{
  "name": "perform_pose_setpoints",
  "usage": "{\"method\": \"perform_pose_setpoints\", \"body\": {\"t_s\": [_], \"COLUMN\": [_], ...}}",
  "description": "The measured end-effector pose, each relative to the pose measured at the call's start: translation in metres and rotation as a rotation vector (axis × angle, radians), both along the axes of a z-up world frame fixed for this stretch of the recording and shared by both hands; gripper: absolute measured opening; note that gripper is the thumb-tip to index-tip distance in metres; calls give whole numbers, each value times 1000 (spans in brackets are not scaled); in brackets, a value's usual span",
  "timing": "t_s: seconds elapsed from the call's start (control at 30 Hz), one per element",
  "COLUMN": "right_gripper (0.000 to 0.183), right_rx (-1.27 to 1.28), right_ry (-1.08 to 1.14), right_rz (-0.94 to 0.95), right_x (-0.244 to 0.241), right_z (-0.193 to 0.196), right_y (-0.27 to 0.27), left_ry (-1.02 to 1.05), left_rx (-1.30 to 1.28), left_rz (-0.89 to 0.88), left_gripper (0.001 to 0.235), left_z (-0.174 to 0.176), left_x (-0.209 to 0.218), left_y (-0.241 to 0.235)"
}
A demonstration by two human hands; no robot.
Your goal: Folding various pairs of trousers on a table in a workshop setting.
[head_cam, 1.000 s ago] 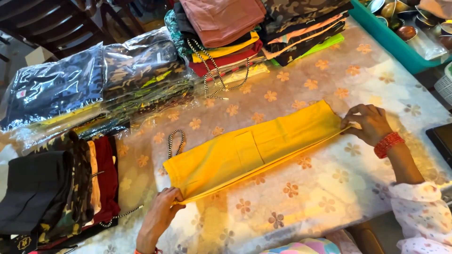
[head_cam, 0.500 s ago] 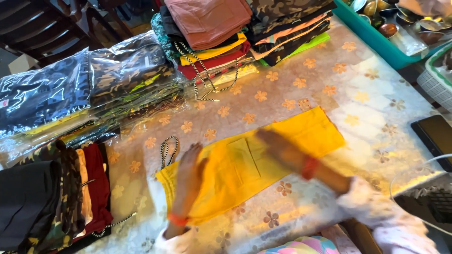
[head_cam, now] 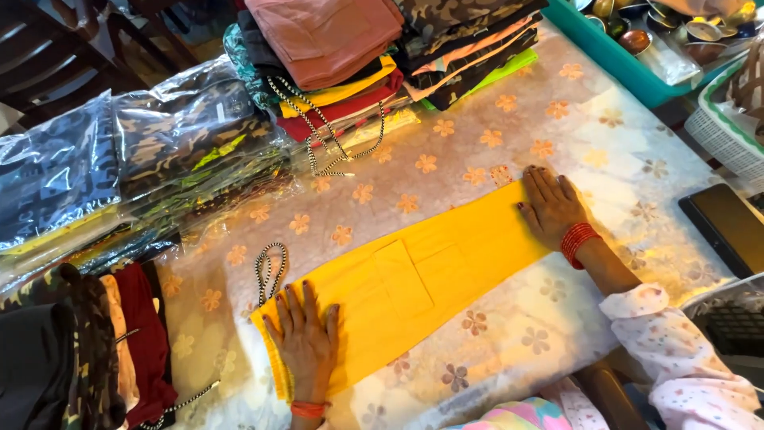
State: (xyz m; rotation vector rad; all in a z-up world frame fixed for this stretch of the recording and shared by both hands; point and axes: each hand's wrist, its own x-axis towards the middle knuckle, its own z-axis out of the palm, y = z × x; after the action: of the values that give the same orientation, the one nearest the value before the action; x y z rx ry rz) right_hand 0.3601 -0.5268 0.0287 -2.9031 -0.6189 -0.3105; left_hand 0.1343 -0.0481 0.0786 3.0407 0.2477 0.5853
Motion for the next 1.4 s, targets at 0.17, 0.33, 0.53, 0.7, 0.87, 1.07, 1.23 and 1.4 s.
{"method": "perform_pose_setpoints", "body": {"t_s": [0.17,0.33,0.53,0.7,0.87,1.07,1.23,1.4], "right_gripper": [70,81,84,80,72,74,60,49], "right_rx": [-186,77,165,35,26,71,-51,-113], "right_ry": [-51,48,205,107,39,-187,21,251], "right_rz": [-130,223,650,236,-88,-60,201,157], "right_x": [-16,-53,-109,-35,-20,-4,38,45], "right_z": [31,-11,12,-4,20,17,2,36], "right_y": [35,127,174,51,10,37,34,23], "left_ry": [67,23,181,79,56,395,77,49], "left_rx": [95,-230,-140,-109,-75,-457,-242,-328], "left_rz": [65,-289,-459,-346,-286,231,-235,-421], "left_gripper": [73,86,81,82,93,36,39,43], "left_z": [7,5,17,-8,-116,67,38,32], "left_x": [1,20,-5,-75,-146,-59,25,50], "left_y": [-6,-63,-112,-70,24,36,68,58]}}
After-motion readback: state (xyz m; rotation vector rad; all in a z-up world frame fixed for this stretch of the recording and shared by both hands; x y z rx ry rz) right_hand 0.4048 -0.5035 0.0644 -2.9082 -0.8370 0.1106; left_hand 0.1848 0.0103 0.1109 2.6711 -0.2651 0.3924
